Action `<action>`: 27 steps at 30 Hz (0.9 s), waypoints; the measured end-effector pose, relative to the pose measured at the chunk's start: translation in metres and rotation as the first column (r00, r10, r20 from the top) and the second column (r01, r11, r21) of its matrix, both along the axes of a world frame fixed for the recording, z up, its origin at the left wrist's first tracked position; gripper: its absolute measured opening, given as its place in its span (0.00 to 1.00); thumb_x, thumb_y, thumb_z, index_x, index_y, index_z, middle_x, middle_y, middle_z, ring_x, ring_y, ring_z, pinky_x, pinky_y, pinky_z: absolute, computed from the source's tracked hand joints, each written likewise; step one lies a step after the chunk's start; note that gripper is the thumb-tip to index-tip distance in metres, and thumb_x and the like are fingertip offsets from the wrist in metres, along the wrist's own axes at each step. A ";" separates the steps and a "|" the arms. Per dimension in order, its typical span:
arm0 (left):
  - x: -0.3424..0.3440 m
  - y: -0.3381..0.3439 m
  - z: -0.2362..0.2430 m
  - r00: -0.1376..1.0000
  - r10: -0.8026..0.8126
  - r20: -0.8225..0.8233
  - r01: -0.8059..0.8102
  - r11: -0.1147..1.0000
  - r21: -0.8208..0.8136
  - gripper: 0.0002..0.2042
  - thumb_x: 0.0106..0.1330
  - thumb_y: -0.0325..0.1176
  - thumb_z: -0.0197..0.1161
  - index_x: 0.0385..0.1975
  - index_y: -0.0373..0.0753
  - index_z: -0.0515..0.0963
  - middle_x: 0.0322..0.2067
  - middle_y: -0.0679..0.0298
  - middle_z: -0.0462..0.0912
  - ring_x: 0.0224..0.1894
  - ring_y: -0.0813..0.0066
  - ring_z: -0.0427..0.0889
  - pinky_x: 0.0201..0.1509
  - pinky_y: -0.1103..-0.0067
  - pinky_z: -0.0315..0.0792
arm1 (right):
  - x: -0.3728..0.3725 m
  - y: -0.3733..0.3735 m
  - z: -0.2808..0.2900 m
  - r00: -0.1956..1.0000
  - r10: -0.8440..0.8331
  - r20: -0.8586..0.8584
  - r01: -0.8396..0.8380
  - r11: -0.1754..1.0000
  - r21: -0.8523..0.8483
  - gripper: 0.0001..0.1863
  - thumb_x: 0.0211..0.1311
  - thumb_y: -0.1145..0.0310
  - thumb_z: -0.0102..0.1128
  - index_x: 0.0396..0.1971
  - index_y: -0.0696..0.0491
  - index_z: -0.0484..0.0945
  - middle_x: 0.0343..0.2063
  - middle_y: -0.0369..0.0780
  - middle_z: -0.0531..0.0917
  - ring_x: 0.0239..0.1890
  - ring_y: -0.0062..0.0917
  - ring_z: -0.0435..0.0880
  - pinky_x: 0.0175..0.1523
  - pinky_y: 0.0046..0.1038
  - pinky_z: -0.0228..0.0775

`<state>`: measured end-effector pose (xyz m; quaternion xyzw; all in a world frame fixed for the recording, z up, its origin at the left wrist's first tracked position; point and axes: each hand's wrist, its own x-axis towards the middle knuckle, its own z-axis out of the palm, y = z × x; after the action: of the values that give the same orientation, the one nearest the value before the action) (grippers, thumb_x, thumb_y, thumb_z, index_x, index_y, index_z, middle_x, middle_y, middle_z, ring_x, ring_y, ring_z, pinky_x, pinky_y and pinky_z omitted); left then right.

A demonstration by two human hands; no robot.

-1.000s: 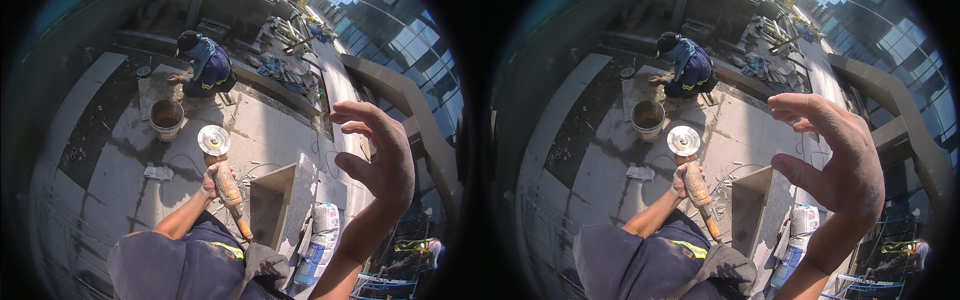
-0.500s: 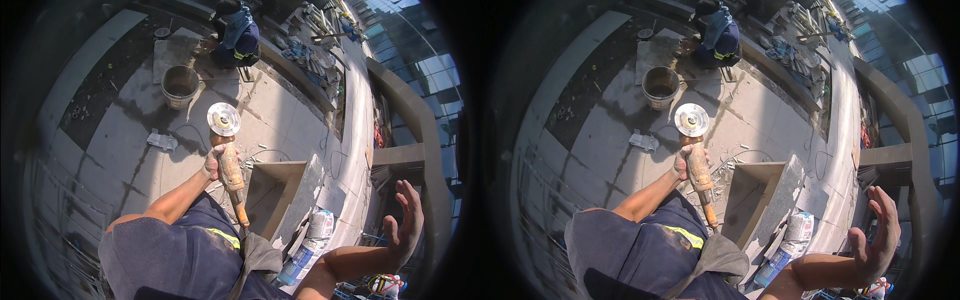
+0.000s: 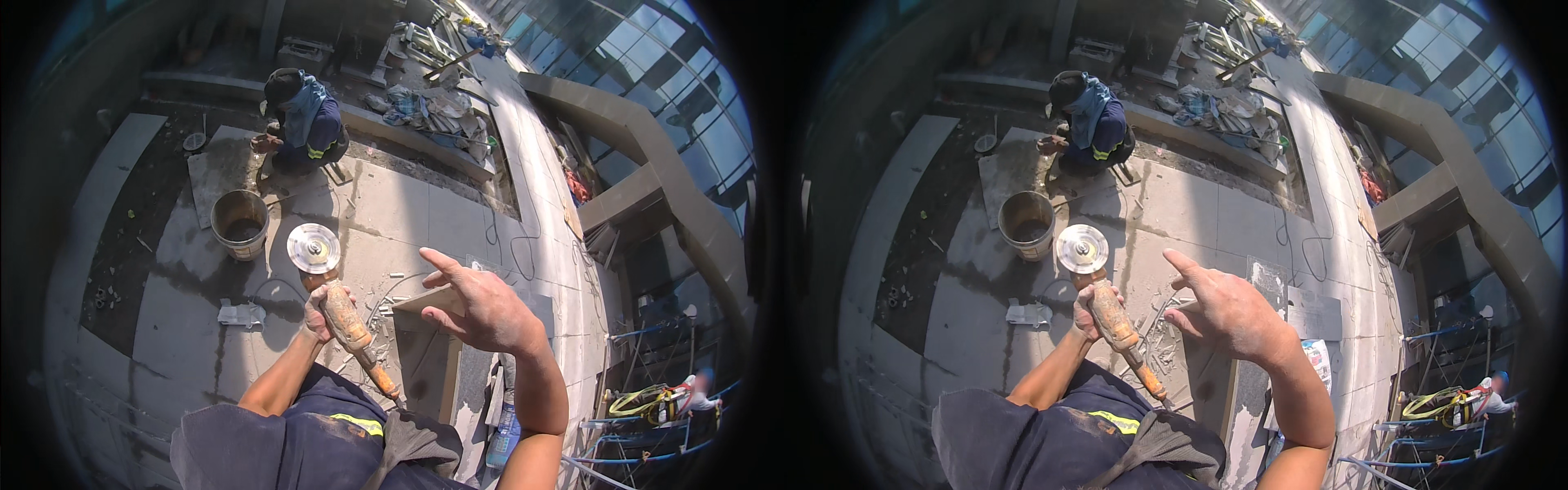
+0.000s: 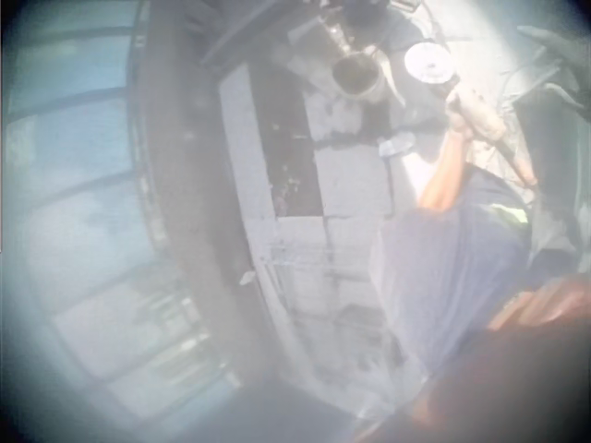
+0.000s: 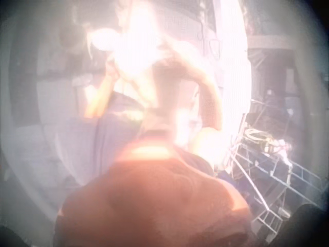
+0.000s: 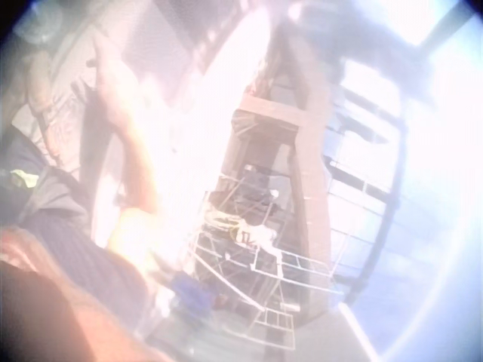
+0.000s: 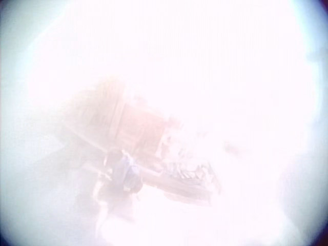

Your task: The person uses an angle grinder to grind a concrete ledge on a rooftop. The person holds the tool with both hands and moves it along the edge, generating dust. Another worker is visible nearby on scaffolding.

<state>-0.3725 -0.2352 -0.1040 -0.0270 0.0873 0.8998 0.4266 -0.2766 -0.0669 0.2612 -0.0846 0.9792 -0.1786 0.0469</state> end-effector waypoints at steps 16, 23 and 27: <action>0.019 0.046 0.051 0.984 -0.139 -0.109 0.142 0.990 0.015 0.26 0.67 0.48 0.66 0.56 0.35 0.74 0.45 0.56 0.85 0.48 0.68 0.85 0.54 0.67 0.81 | 0.095 -0.029 -0.233 0.793 -0.579 0.189 0.608 0.735 -0.299 0.36 0.46 0.67 0.76 0.55 0.59 0.67 0.37 0.57 0.86 0.43 0.52 0.87 0.47 0.42 0.80; 0.034 0.069 0.036 0.996 -0.086 -0.026 0.082 0.989 -0.126 0.21 0.65 0.41 0.70 0.51 0.34 0.75 0.40 0.58 0.86 0.40 0.69 0.87 0.44 0.68 0.85 | 0.117 -0.028 -0.233 0.766 -0.578 0.280 0.640 0.724 -0.257 0.40 0.47 0.61 0.79 0.56 0.59 0.64 0.37 0.58 0.85 0.43 0.53 0.87 0.47 0.43 0.79; 0.058 0.067 0.033 0.994 -0.102 0.028 0.106 0.965 -0.240 0.20 0.63 0.38 0.71 0.50 0.35 0.76 0.38 0.60 0.84 0.40 0.69 0.87 0.43 0.70 0.84 | 0.149 -0.047 -0.240 0.703 -0.627 0.336 0.695 0.706 -0.137 0.45 0.46 0.64 0.81 0.60 0.59 0.60 0.38 0.58 0.85 0.44 0.54 0.86 0.48 0.44 0.79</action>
<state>-0.3145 -0.1687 -0.0715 -0.0810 0.1941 0.8587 0.4673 -0.1274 -0.1139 0.0217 0.2944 0.8965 -0.3162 0.0980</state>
